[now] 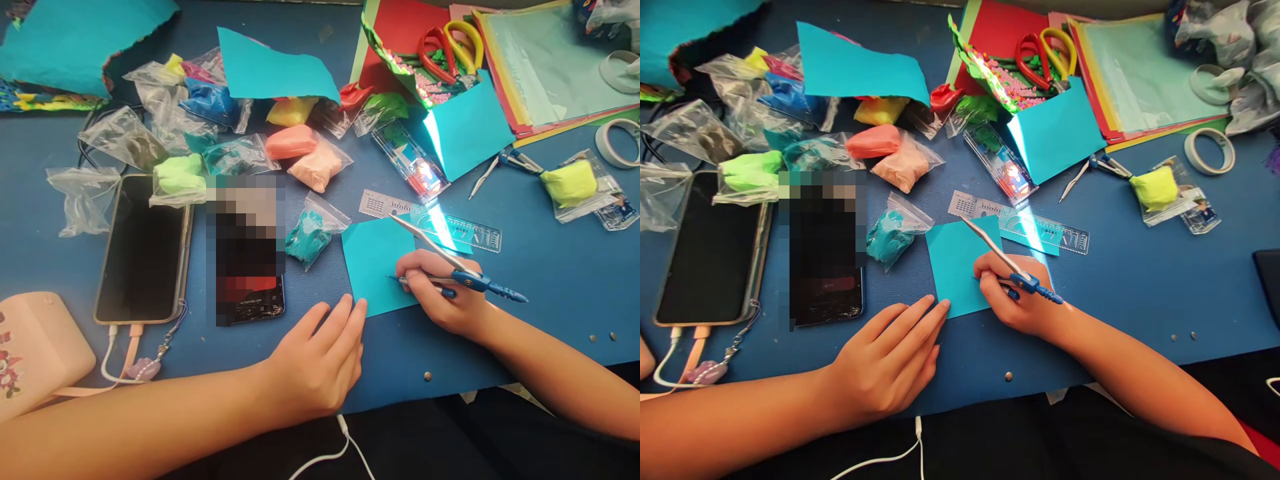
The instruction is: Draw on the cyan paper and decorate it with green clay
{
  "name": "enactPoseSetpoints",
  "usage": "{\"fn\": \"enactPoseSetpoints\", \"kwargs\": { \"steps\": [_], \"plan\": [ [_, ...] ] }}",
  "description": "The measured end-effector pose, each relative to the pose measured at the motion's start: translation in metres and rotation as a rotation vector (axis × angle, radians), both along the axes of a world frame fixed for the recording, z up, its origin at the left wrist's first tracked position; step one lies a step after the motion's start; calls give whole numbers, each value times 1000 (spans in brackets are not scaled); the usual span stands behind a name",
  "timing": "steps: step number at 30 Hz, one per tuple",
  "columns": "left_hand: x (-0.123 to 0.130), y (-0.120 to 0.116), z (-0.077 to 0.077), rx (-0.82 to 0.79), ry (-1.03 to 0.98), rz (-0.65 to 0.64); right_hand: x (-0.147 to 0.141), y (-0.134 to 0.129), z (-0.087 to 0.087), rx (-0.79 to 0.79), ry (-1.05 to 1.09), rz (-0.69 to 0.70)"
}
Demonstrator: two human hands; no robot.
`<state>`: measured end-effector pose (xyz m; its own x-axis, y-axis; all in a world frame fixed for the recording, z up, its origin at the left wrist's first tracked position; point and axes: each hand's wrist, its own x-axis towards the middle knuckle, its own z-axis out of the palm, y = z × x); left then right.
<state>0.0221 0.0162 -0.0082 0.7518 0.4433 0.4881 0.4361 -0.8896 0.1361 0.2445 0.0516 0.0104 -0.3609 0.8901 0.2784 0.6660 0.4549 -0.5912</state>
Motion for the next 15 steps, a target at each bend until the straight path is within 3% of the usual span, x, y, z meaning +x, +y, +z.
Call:
{"fn": "enactPoseSetpoints", "kwargs": {
  "steps": [9, 15],
  "plan": [
    [-4, -5, 1, -37, -142, -102, 0, 1, 2, -7, 3, 10],
    [-3, -4, 1, -32, -89, -65, 1, 1, 2, -49, 28, -29]
  ]
}}
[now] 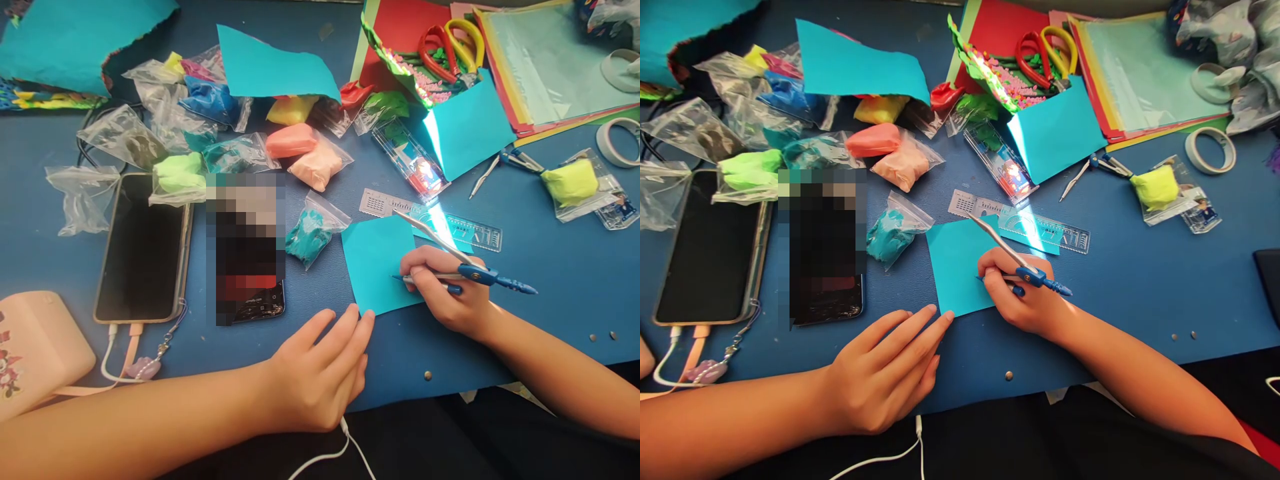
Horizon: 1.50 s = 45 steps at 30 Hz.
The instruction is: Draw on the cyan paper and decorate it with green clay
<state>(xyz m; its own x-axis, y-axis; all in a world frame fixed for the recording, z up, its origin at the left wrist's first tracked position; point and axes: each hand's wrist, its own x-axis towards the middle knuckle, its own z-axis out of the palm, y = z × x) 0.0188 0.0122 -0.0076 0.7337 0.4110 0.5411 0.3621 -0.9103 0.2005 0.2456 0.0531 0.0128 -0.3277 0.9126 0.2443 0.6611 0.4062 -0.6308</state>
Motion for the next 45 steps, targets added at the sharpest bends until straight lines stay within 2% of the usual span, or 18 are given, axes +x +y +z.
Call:
{"fn": "enactPoseSetpoints", "kwargs": {
  "steps": [15, 20, 33, 41, 45],
  "plan": [
    [2, 2, 0, 41, 5, 49, 0, -1, 0, 6, -13, 0],
    [0, 2, 0, 42, 56, 96, -2, -1, 3, -25, -26, 75],
    [0, 2, -2, 37, 68, 69, -2, 1, 2, -34, -21, 150],
    [0, 2, -2, 54, 93, 73, -2, -1, 0, -3, 2, 14],
    [0, 2, -2, 53, 97, 77, -2, -1, -1, 5, -23, 15]
  ]
}}
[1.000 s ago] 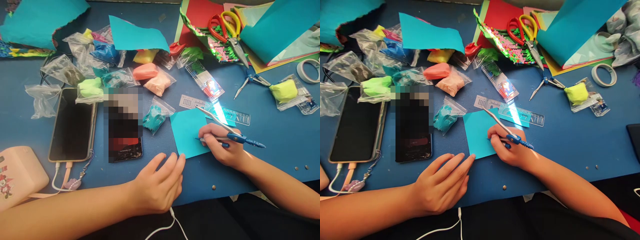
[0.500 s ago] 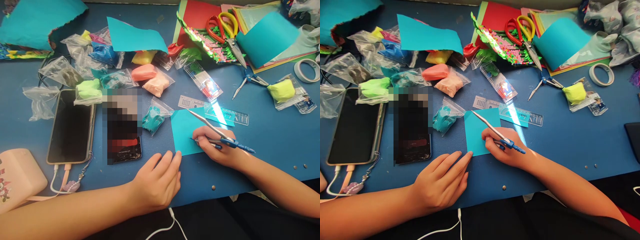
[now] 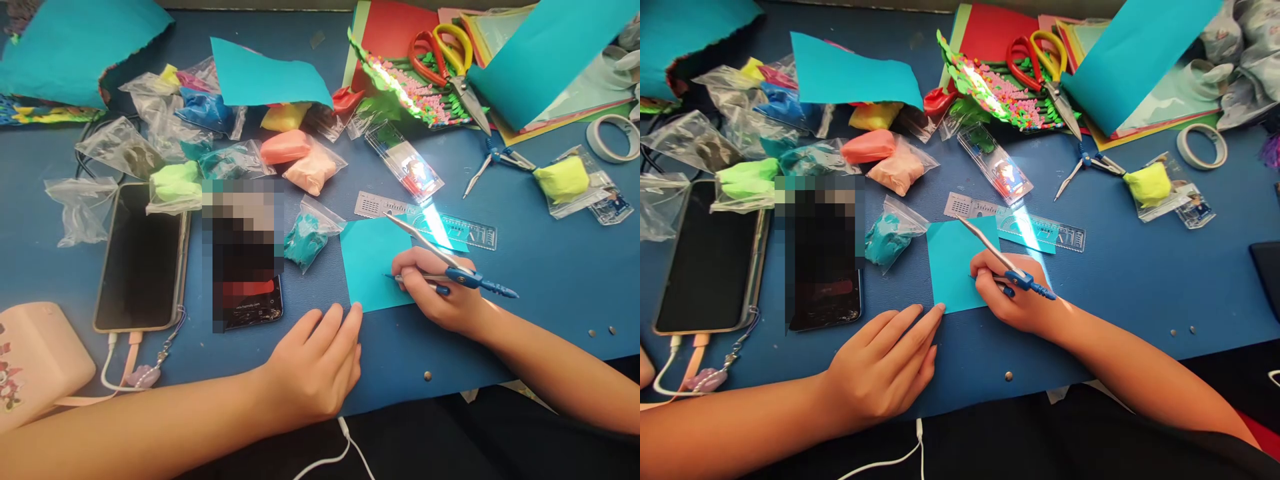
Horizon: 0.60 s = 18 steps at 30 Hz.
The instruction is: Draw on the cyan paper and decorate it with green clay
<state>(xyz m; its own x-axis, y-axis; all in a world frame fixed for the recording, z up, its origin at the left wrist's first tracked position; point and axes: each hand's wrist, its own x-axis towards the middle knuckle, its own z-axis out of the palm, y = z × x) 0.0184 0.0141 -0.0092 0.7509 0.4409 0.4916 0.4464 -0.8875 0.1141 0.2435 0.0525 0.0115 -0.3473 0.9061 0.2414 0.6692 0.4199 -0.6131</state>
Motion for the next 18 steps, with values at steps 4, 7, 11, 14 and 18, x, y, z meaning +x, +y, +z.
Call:
{"fn": "enactPoseSetpoints", "kwargs": {
  "steps": [4, 7, 11, 14, 18],
  "plan": [
    [1, 1, 1, 1, 3, -2, -1, 1, 0, 8, 2, -14],
    [1, 2, 2, 5, -8, 0, -1, 1, 0, 9, 13, -4],
    [1, 2, 2, 1, -11, 3, 0, 1, 1, 9, 25, 6],
    [1, 2, 2, 0, -2, 1, 0, 0, 0, 23, 24, -7],
    [1, 1, 1, 3, -3, 3, 0, 0, 0, 26, -4, 4]
  ]
}}
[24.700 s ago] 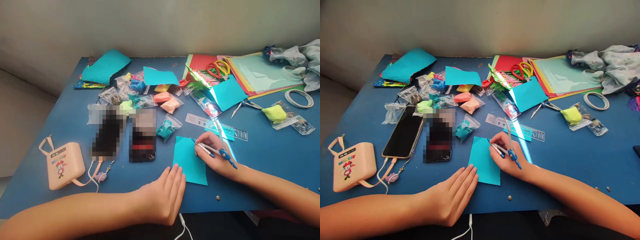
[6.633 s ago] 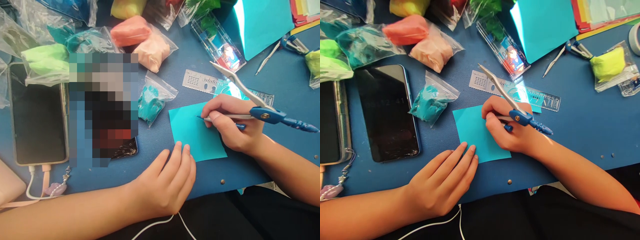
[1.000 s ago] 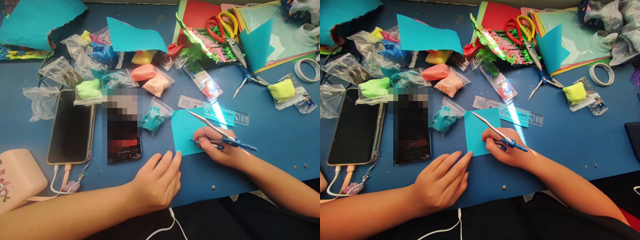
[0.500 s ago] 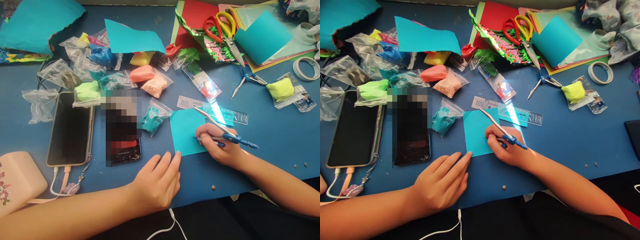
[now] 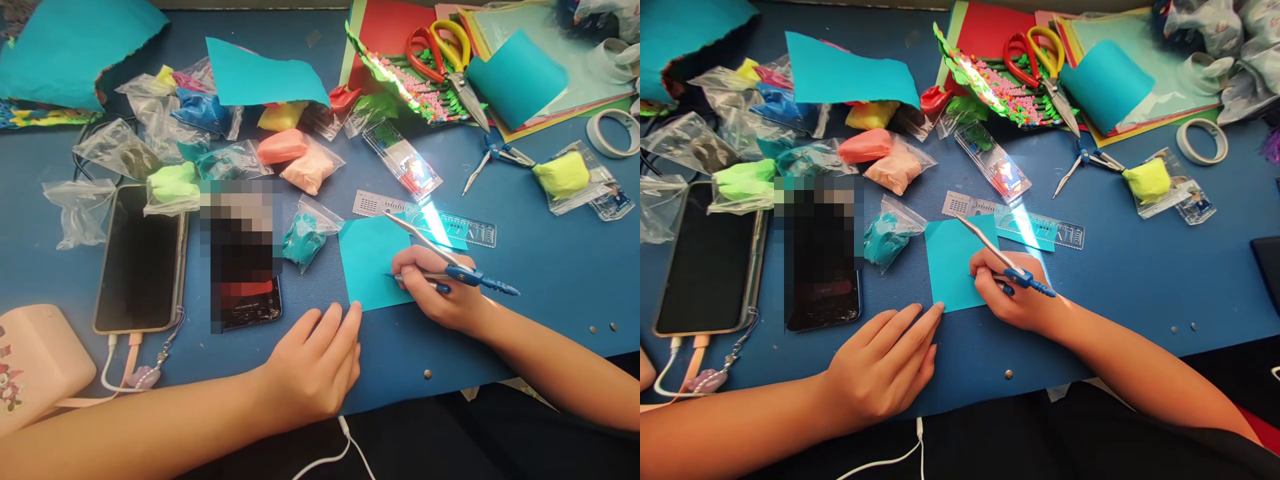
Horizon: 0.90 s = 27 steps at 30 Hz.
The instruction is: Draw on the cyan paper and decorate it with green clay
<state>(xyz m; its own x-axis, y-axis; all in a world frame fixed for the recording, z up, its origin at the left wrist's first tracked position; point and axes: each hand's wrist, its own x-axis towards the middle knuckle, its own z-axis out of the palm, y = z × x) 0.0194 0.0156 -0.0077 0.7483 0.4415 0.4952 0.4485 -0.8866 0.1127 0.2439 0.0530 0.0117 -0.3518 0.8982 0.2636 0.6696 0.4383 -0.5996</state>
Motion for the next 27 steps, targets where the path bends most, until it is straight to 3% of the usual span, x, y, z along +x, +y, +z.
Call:
{"fn": "enactPoseSetpoints", "kwargs": {
  "steps": [10, 19, 27],
  "plan": [
    [1, 2, 2, 0, -7, -18, -1, -1, 0, -3, 17, -4],
    [2, 2, 1, -4, -8, -27, -2, 2, -1, -6, 43, 128],
    [1, 2, 1, -4, -12, -23, -2, 1, 1, -23, 24, 131]
  ]
}}
